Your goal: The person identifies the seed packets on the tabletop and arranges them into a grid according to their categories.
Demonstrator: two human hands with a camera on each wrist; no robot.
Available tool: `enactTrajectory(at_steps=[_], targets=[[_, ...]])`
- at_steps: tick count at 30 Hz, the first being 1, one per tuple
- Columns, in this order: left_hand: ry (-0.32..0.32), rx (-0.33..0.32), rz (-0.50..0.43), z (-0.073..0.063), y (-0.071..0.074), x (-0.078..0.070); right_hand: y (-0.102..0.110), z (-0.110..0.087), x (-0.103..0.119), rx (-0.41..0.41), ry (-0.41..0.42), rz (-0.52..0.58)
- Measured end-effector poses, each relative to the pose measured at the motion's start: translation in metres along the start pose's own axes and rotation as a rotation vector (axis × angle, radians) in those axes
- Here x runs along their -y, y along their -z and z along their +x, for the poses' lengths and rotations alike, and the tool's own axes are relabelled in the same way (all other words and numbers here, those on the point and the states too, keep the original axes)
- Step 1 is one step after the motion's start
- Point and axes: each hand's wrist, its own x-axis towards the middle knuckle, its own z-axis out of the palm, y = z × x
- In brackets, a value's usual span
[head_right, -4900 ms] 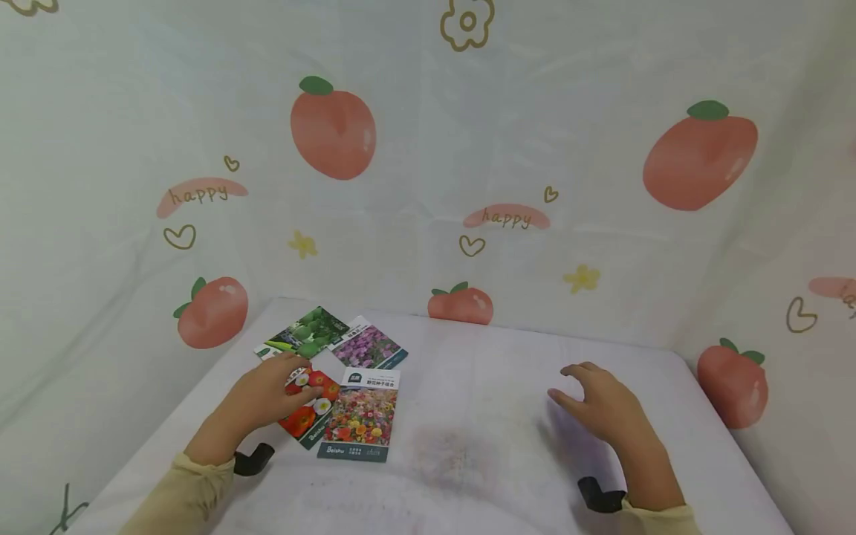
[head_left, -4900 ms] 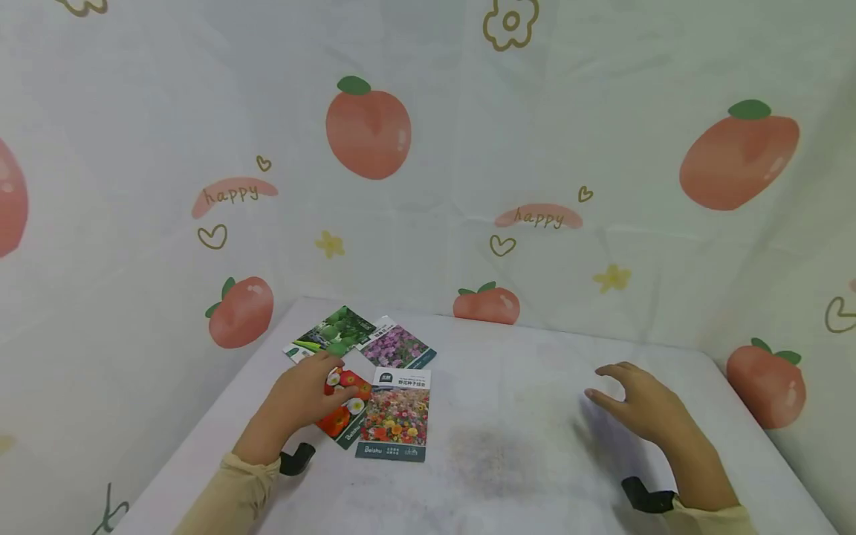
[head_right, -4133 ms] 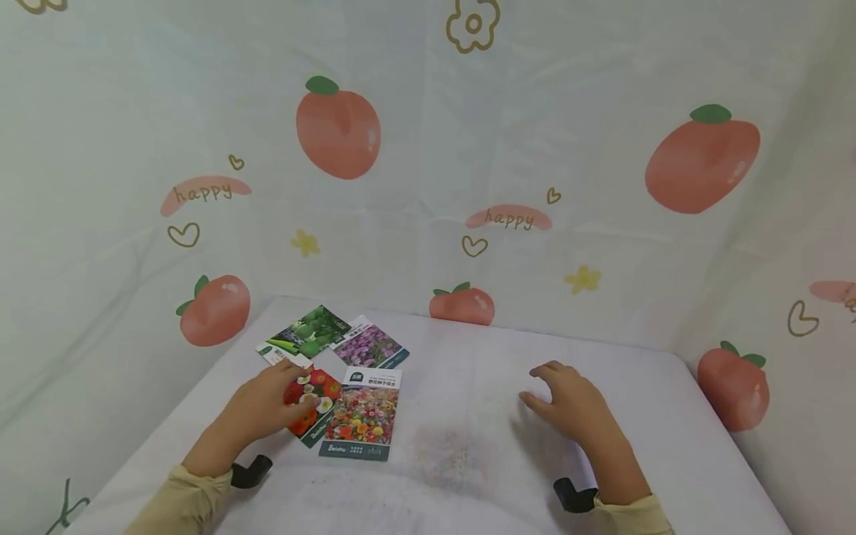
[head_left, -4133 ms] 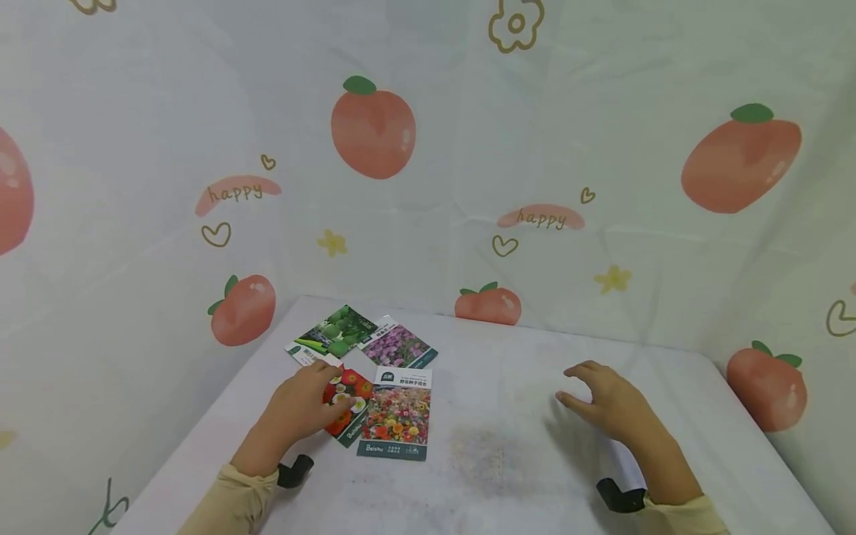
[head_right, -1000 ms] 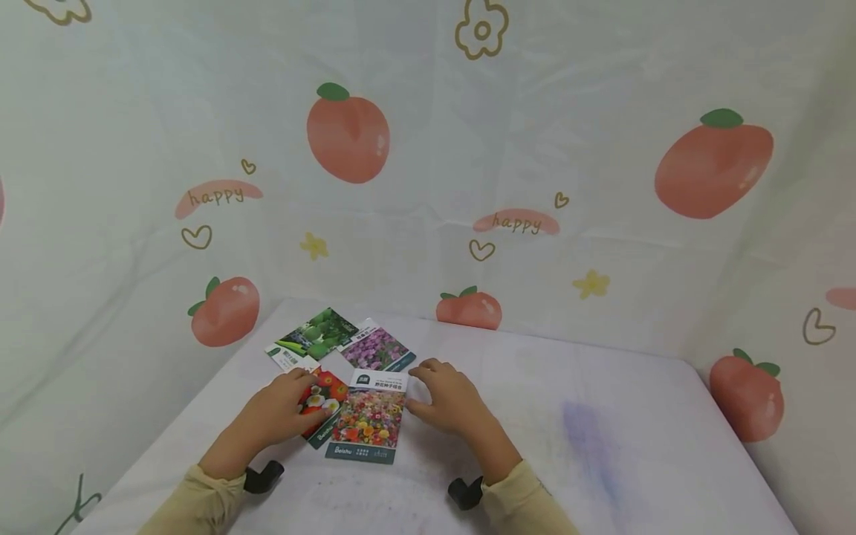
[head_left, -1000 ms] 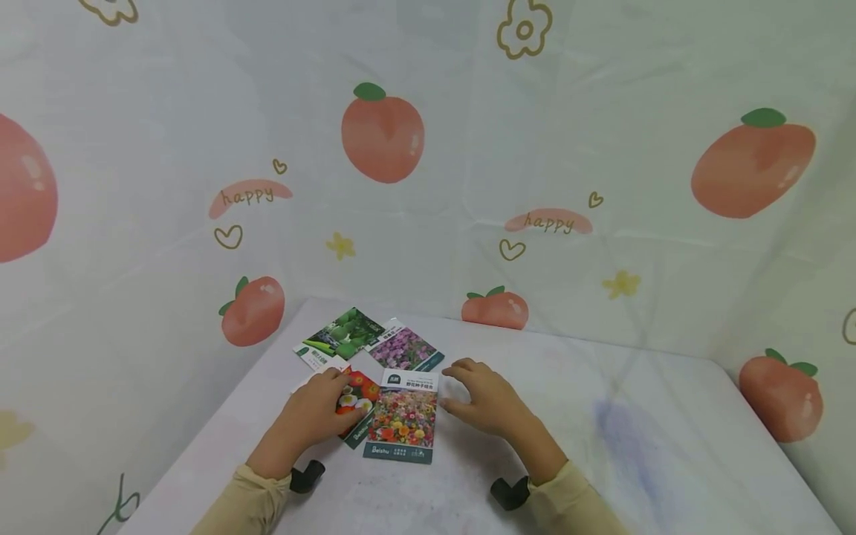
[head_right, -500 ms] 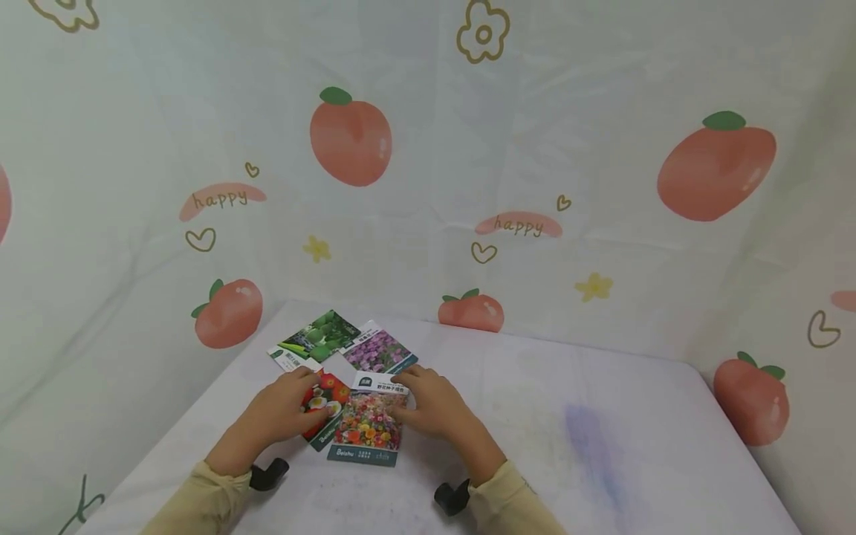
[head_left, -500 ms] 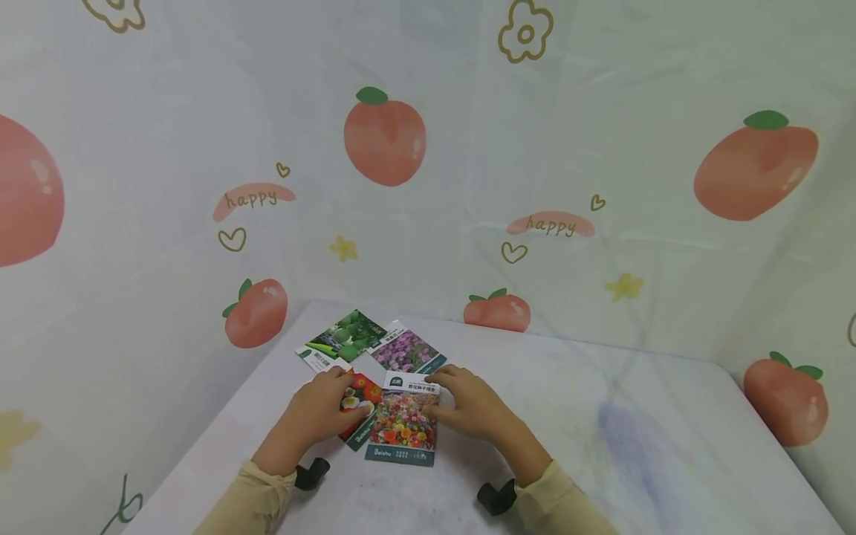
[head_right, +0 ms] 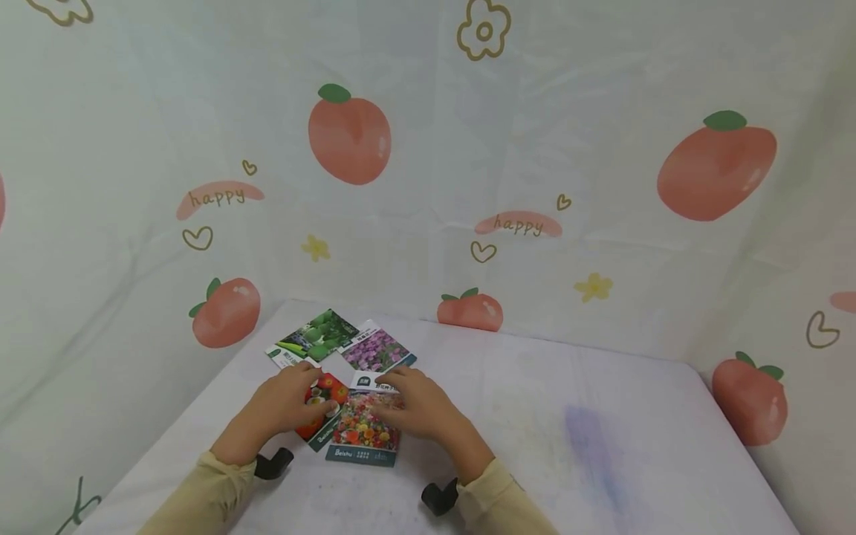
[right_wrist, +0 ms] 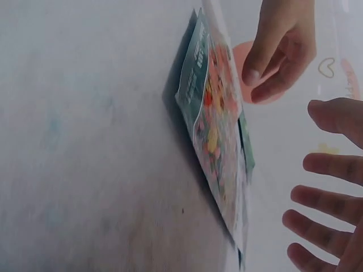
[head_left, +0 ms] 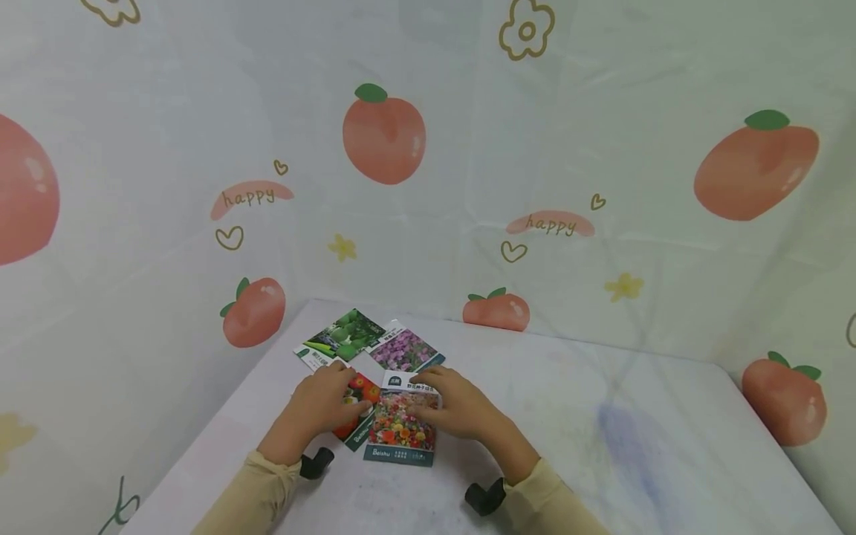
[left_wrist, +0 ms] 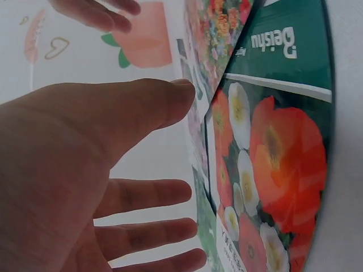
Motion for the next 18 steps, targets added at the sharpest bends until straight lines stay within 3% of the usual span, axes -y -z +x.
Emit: enactTrajectory(at_steps=[9, 18], targets=[[0.045, 0.041, -0.032, 0.003, 0.0, 0.008, -0.009, 0.01, 0.007, 0.057, 0.023, -0.007], [0.021, 0.039, -0.031, 0.008, -0.006, 0.007, -0.023, 0.02, 0.015, 0.144, -0.044, -0.086]])
